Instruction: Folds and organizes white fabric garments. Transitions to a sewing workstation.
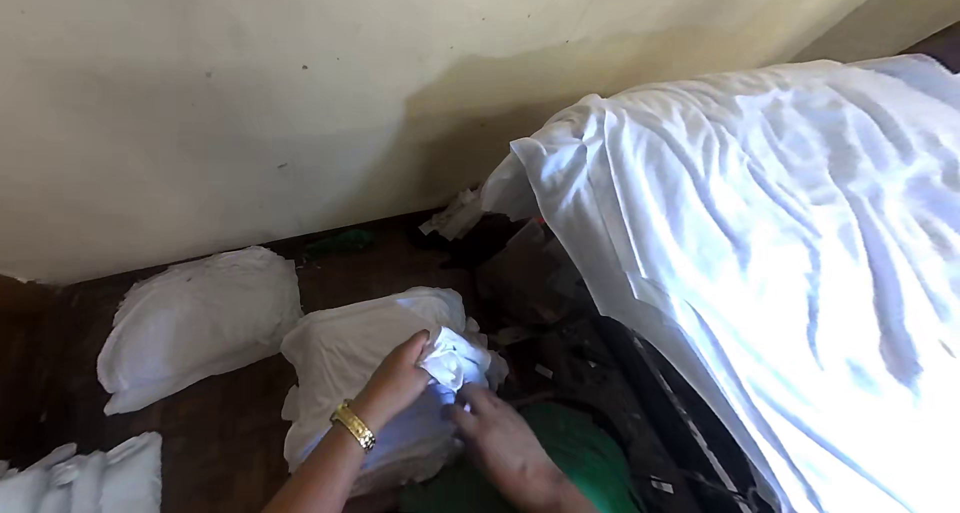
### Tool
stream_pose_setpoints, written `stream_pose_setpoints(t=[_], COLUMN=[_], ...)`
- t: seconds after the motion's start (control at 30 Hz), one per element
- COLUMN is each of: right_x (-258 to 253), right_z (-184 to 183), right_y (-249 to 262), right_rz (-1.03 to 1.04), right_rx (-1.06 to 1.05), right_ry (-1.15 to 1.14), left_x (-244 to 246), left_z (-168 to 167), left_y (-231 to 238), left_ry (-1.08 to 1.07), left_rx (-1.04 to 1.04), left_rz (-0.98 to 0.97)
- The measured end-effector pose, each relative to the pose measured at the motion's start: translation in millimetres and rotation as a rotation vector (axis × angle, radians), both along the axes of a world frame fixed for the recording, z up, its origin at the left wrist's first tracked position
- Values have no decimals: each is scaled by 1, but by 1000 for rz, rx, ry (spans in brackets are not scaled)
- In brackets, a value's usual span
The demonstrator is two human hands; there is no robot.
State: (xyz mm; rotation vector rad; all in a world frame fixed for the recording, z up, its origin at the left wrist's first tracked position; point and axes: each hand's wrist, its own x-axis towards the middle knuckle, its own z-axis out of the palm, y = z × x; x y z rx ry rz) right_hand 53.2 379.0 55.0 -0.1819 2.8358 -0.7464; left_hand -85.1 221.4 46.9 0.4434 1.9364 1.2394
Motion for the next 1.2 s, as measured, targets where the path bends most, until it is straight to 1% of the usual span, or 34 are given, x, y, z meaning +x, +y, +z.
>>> stream_pose_setpoints(t=[0.03, 0.07, 0.1, 0.13, 0.17, 0.2, 0.27, 0.3, 0.33, 0.37, 0.4, 0.43, 0.47, 0.53, 0.57, 0.6, 0.63, 0.7, 0.73, 0.8, 0.83, 0.87, 0.9, 0.93, 0.97, 1.03, 1.07, 1.13, 1.2], right_x=[-2, -8, -14, -20, -25, -28, -31, -31, -28, -23, -18, -13, -10, -12, -17, -22, -26, -31, -32, -32, -29, -24, -19, -16, -14, -16, -18, -27, -33], right_z=[-1, -2, -4, -3, 1, 7, 14, 14, 10, 5, 3, 2, 0, 0, 1, 1, 2, 5, 8, 11, 10, 7, 6, 6, 5, 1, -1, 2, 13], right_y=[-5, -11, -14, -15, -13, -9, 2, 6, 8, 7, 5, 1, -2, -10, -14, -17, -18, -15, -9, 3, 4, 3, -1, -5, -9, -17, -20, -16, -5], right_rz=[82, 130, 127, 100, 58, -4, -155, -199, -210, -191, -140, -64, 24, 161, 189, 187, 160, 59, -14, -161, -190, -180, -137, -59, 45, 225, 246, 160, -69], right_rx=[29, 95, 149, 190, 203, 182, 96, 62, 48, 30, -2, -30, -21, 118, 204, 275, 323, 323, 256, 111, 74, 54, 30, 2, 2, 96, 153, 197, 94], right_ry=[-231, -436, -546, -591, -561, -474, -198, -58, 72, 147, 146, 63, -53, -334, -465, -544, -575, -527, -452, -189, -78, -3, -3, -103, -252, -523, -583, -595, -411], left_x=[-2, -2, -3, -2, 2, 8, 24, 31, 33, 31, 26, 20, 15, 10, 9, 9, 10, 19, 25, 33, 35, 33, 28, 20, 14, 8, 8, 10, 16], left_z=[3, 6, 8, 9, 8, 5, -2, -4, -5, -4, -6, -6, -4, 1, 1, -1, -4, -8, -9, -9, -11, -12, -13, -14, -15, -11, -10, -9, -6], left_y=[-5, -10, -16, -20, -23, -24, -21, -17, -14, -9, -6, -4, -2, -5, -8, -12, -14, -18, -19, -18, -18, -17, -16, -15, -14, -16, -18, -24, -26], left_ry=[-21, -21, -5, 15, 36, 50, 79, 84, 77, 57, 36, 15, -4, -37, -44, -47, -50, -38, -2, 92, 124, 124, 96, 53, 18, -21, -28, -18, 15], left_rx=[41, 36, -8, -74, -144, -214, -327, -359, -373, -356, -288, -198, -124, -50, -28, -19, -28, -89, -147, -271, -297, -298, -263, -196, -137, -87, -86, -113, -189], left_rz=[3, -30, -89, -165, -243, -325, -431, -430, -375, -268, -145, -47, 6, 25, 22, 11, -9, -88, -157, -293, -292, -222, -116, -11, 49, 24, -23, -130, -263])
